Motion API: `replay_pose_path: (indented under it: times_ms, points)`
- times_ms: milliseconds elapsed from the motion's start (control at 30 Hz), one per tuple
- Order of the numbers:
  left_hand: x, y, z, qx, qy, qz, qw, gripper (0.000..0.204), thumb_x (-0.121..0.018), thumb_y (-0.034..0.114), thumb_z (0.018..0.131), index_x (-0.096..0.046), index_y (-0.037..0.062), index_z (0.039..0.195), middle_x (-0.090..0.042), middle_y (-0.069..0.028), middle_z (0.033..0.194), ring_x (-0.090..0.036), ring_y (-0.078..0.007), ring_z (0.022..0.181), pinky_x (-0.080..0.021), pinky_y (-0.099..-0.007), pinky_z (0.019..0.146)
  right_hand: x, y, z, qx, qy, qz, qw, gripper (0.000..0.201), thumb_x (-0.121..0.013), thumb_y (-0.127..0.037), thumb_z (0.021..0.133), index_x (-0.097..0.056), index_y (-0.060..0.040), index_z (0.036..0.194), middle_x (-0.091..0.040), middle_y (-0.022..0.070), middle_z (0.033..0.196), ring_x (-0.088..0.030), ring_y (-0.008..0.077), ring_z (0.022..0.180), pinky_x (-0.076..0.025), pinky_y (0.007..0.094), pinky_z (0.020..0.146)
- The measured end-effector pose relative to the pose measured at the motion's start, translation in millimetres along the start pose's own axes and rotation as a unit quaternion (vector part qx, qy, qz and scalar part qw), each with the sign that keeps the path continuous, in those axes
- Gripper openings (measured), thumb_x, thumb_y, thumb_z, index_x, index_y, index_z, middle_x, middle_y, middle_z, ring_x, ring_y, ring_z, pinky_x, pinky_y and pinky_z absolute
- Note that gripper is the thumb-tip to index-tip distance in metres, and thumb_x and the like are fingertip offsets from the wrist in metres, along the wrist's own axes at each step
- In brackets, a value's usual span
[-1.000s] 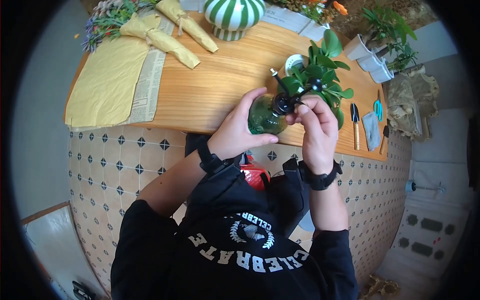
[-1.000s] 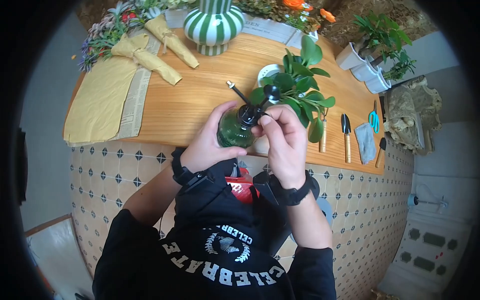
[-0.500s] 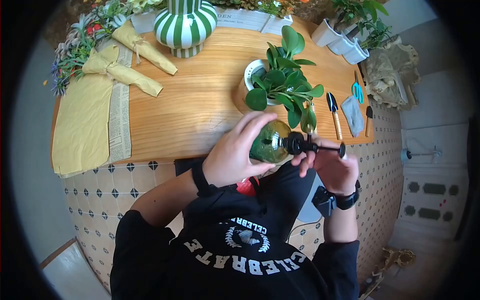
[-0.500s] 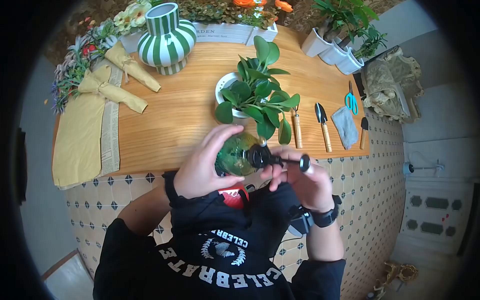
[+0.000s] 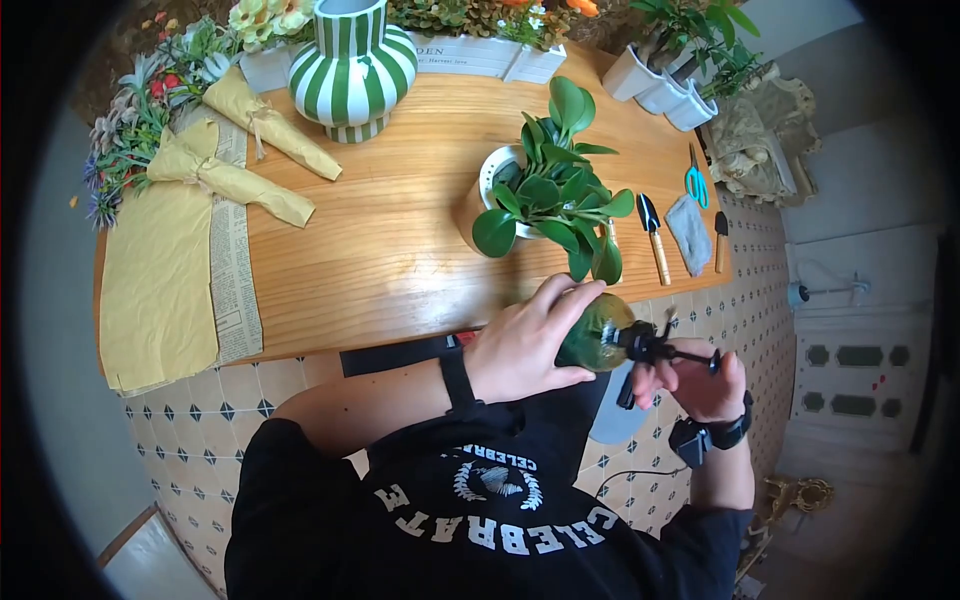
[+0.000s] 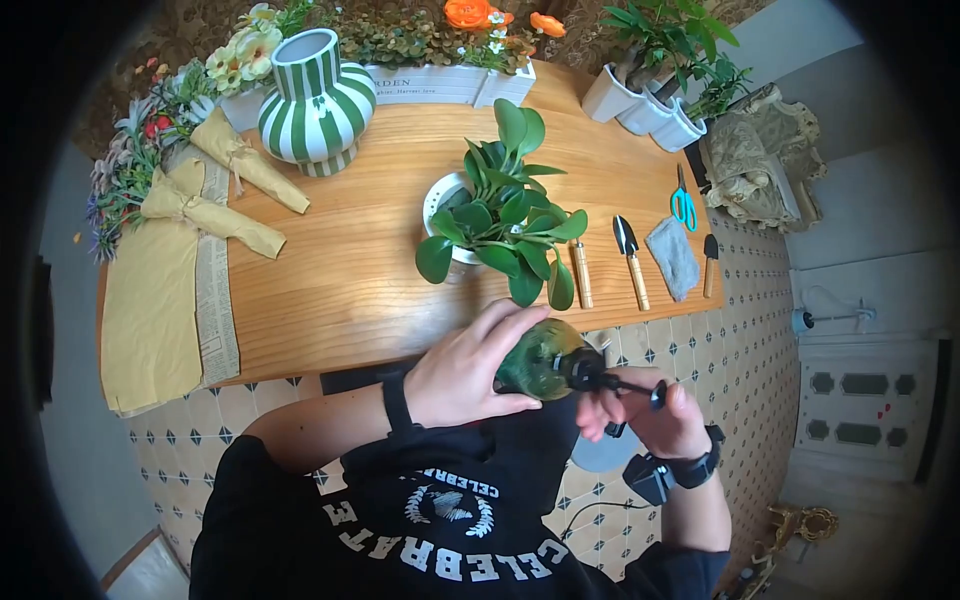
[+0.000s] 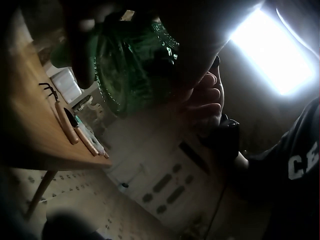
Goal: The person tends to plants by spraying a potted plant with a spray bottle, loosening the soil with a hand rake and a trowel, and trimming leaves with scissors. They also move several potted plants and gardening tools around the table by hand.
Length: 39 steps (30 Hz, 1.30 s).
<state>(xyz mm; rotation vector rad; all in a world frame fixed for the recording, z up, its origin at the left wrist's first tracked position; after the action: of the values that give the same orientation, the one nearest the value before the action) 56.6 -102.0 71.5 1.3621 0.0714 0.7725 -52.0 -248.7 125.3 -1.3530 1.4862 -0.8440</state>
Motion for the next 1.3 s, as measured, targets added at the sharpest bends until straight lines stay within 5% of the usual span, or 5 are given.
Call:
replay_pose_path:
  times_ms: [100,233,367,733,1300]
  points:
    - [19.9,8.5,-4.8,-0.036,0.08,0.043,0.995,0.066,-0.074,0.028,0.074,-0.044,0.0038,0.128,-0.054,-0.0119,0.109,-0.063,-0.0191,0.075,-0.051,-0.0305,0.064,24.1,-12.4,-14.1,-0.047,0.118,-0.015,0.992,0.069,-0.038,-0.073,0.079,-0.048,-0.0061,0.068,-0.063,0.0211,0.082,-0.061,0.0264,0.069,-0.048,0.0353,0.066]
    - [105.2,-13.5,7.9,-0.036,0.233,-0.275,0.932,0.021,-0.058,0.022,0.09,-0.058,0.003,0.099,-0.059,-0.0035,0.075,-0.057,-0.0099,0.062,-0.046,-0.0199,0.057,54.1,-33.5,-17.5,-0.046,0.201,-0.039,0.978,0.065,-0.031,-0.068,0.085,-0.046,-0.0073,0.066,-0.061,0.0161,0.074,-0.058,0.0238,0.063,-0.046,0.0332,0.062]
    - [164.0,-85.4,50.0,0.097,0.278,-0.249,0.923,0.021,-0.049,0.018,0.093,-0.057,0.0015,0.103,-0.058,-0.0008,0.08,-0.054,-0.008,0.07,-0.043,-0.0202,0.064,65.8,-62.0,-2.5,-0.061,0.289,-0.089,0.951,0.064,-0.027,-0.066,0.088,-0.043,-0.0107,0.059,-0.057,0.0106,0.062,-0.055,0.02,0.055,-0.044,0.03,0.056]
    - [99.1,-175.1,64.6,0.131,0.009,-0.431,0.893,0.038,-0.05,0.028,0.095,-0.05,0.0014,0.121,-0.059,-0.0085,0.114,-0.057,-0.0163,0.104,-0.042,-0.0319,0.094,69.2,-95.4,31.7,-0.087,0.341,-0.195,0.915,0.065,-0.029,-0.07,0.086,-0.038,-0.0147,0.054,-0.054,0.0056,0.056,-0.052,0.0151,0.049,-0.042,0.0249,0.052]
    - [82.6,-171.3,62.9,0.024,-0.07,-0.453,0.888,0.083,-0.083,0.024,0.067,-0.038,-0.001,0.133,-0.048,-0.0096,0.129,-0.042,-0.0195,0.123,-0.03,-0.0333,0.106,57.5,-97.8,45.7,-0.135,0.392,-0.262,0.872,0.052,-0.045,-0.057,0.087,-0.04,-0.0141,0.057,-0.05,0.0029,0.055,-0.045,0.012,0.049,-0.035,0.0237,0.049]
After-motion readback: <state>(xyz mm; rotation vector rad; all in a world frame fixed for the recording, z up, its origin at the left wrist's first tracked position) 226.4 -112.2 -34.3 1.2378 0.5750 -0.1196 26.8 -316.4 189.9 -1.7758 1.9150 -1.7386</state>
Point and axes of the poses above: each hand's wrist, its own z-axis towards the middle knuckle, its own x-axis out of the back of the hand, y = z × x, the point moved 6 cm from there along z, towards the middle knuckle
